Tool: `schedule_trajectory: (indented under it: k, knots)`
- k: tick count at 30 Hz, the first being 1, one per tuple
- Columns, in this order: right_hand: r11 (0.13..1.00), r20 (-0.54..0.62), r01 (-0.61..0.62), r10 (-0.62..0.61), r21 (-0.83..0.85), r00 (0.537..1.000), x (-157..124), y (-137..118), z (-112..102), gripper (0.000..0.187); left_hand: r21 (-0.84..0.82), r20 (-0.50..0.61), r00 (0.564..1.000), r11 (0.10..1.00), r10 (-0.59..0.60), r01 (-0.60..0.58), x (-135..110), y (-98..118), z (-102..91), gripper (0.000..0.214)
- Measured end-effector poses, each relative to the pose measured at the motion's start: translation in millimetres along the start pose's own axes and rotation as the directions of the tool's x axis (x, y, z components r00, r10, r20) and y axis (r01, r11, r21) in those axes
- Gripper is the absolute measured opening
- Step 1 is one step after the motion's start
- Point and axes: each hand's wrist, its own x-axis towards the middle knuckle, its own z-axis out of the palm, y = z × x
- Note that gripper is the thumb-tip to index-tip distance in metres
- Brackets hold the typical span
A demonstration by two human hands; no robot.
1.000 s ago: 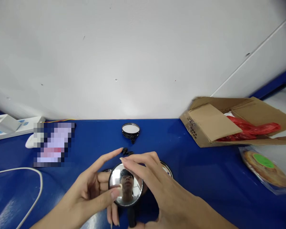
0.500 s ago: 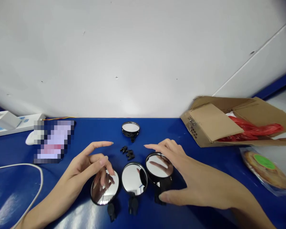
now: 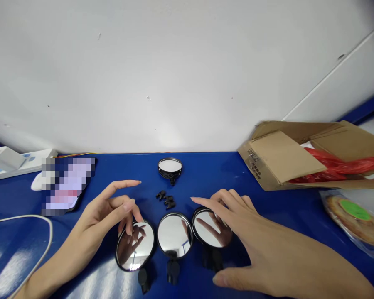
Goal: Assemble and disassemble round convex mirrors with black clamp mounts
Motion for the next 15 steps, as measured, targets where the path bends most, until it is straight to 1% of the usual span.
schedule_trajectory:
  k: [3,8,12,15]
  knots:
    - [0.999,0.02,-0.007,0.006,0.041,1.0,-0.8,-1.7,-0.5,0.123,-0.003,-0.008,1.0,1.0,-0.008,0.008,0.2,1.6,1.7,0.047]
    - [0.998,0.01,-0.009,0.009,0.057,1.0,1.4,-7.2,-4.0,0.117,-0.001,-0.028,0.999,1.0,-0.023,0.023,-1.0,5.1,4.7,0.05]
    - [0.998,-0.018,0.045,-0.044,0.054,0.999,2.4,-6.8,-5.2,0.111,-0.011,-0.03,0.999,1.0,-0.02,0.019,-1.8,7.7,6.4,0.051]
    - [0.992,-0.069,0.111,-0.106,0.059,0.992,0.8,-6.1,-5.7,0.108,-0.013,-0.047,0.999,1.0,-0.02,0.019,-2.5,9.5,7.7,0.05]
